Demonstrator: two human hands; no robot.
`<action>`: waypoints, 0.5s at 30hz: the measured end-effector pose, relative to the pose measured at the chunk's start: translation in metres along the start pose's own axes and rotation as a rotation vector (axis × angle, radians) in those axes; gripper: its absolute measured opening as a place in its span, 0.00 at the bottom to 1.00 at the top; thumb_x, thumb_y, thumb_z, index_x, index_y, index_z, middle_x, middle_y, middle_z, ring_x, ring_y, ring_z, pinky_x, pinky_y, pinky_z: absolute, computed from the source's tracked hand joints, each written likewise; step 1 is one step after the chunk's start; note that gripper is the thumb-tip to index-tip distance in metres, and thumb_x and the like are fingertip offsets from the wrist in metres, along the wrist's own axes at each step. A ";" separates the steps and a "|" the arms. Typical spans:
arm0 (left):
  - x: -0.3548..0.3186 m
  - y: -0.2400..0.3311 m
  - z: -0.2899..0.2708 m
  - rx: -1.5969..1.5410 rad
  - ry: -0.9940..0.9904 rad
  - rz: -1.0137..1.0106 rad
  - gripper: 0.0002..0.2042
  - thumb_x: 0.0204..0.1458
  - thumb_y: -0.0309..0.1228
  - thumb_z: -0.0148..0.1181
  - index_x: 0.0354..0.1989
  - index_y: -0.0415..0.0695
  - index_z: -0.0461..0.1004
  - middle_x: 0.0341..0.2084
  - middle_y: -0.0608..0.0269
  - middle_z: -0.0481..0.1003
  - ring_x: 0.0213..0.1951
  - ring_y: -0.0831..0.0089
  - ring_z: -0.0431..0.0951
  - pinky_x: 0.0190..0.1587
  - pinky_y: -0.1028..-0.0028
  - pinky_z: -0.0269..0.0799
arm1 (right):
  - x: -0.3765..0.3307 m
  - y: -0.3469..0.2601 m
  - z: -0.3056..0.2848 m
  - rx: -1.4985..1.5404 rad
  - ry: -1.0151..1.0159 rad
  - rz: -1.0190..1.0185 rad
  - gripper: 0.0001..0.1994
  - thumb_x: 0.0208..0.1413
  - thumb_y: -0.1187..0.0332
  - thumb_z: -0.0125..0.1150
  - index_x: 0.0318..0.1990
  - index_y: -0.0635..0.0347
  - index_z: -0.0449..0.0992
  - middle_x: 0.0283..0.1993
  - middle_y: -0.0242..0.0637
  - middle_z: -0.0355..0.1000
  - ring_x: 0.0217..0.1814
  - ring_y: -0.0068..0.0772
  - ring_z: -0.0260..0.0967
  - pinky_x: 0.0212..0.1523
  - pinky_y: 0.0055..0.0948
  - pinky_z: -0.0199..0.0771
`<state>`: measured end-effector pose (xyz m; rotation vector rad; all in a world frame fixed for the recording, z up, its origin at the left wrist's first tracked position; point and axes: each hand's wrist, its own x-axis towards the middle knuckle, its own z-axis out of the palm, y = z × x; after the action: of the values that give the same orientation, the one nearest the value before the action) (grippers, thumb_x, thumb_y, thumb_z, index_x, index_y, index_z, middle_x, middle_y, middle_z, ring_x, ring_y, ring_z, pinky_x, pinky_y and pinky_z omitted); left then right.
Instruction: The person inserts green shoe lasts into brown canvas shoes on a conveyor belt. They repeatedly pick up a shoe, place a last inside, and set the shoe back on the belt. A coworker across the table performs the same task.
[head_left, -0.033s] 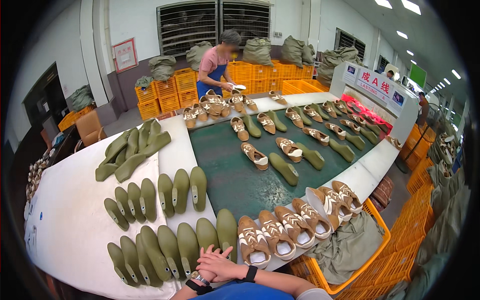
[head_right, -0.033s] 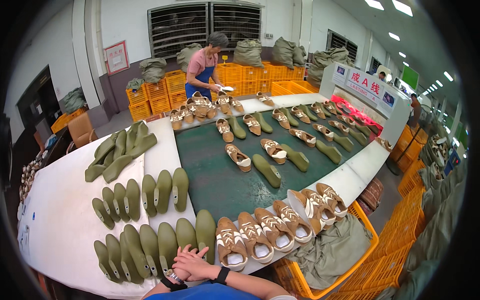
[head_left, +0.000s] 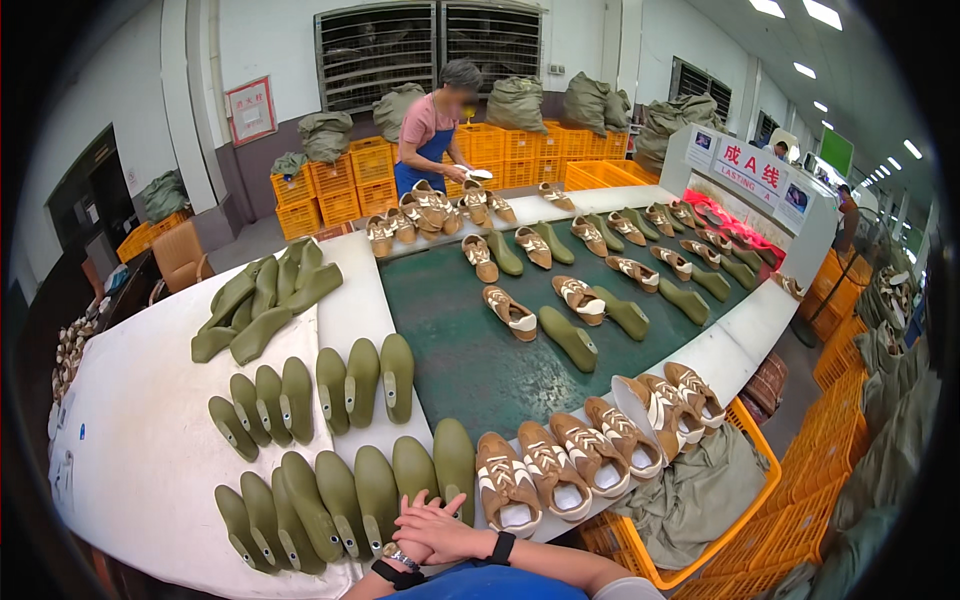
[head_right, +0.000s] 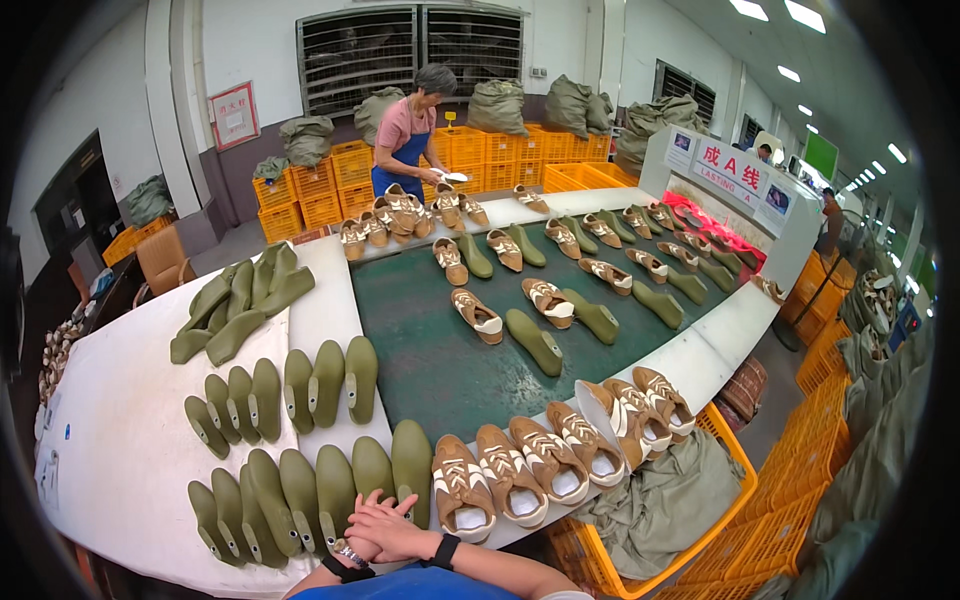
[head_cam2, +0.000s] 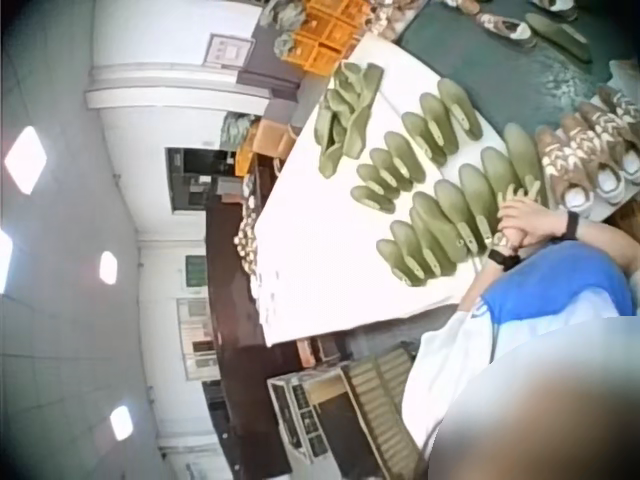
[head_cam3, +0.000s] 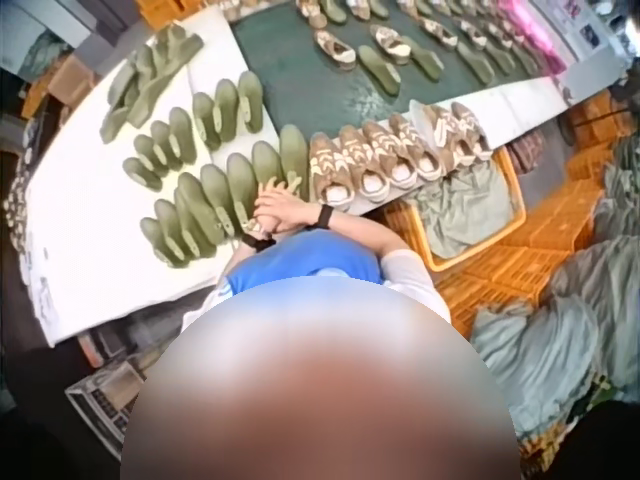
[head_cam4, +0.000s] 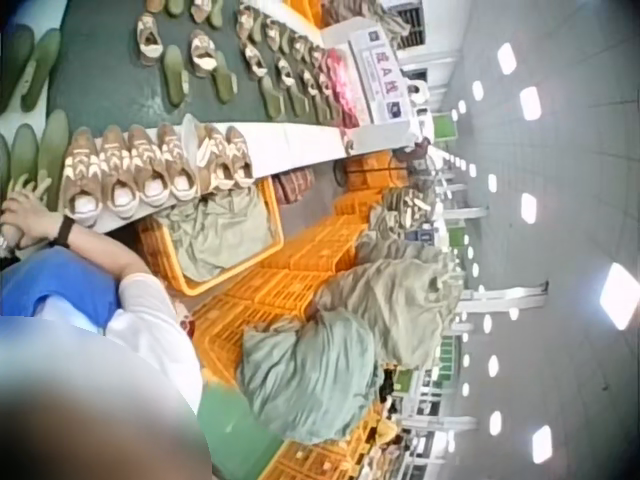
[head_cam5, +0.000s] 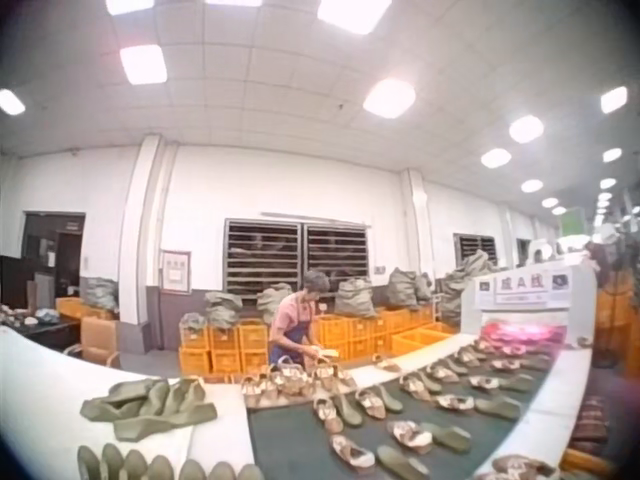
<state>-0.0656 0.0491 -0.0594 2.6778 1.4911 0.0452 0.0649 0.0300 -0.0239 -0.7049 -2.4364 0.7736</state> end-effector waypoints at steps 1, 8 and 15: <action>-0.001 0.000 0.000 0.002 -0.001 -0.002 0.39 0.44 0.48 0.54 0.69 0.70 0.49 0.55 0.63 0.64 0.63 0.53 0.53 0.65 0.46 0.42 | 0.000 0.001 0.001 0.004 -0.004 0.004 0.34 0.31 0.69 0.69 0.55 0.49 0.69 0.61 0.40 0.60 0.69 0.45 0.49 0.66 0.45 0.47; -0.001 -0.004 0.002 0.023 -0.003 0.001 0.38 0.45 0.48 0.53 0.69 0.71 0.49 0.56 0.64 0.64 0.63 0.53 0.53 0.65 0.46 0.42 | 0.000 0.005 0.007 -0.010 -0.003 -0.031 0.35 0.29 0.69 0.69 0.55 0.50 0.69 0.61 0.41 0.60 0.68 0.45 0.51 0.66 0.47 0.48; 0.021 -0.001 -0.008 0.083 0.022 0.067 0.37 0.46 0.48 0.52 0.69 0.71 0.49 0.56 0.64 0.64 0.63 0.53 0.52 0.65 0.46 0.42 | 0.007 0.023 0.029 -0.129 0.149 -0.175 0.36 0.19 0.54 0.70 0.49 0.40 0.74 0.54 0.34 0.65 0.62 0.45 0.55 0.59 0.51 0.51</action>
<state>-0.0554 0.0678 -0.0517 2.8011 1.4393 0.0178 0.0506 0.0389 -0.0572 -0.5653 -2.3886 0.4826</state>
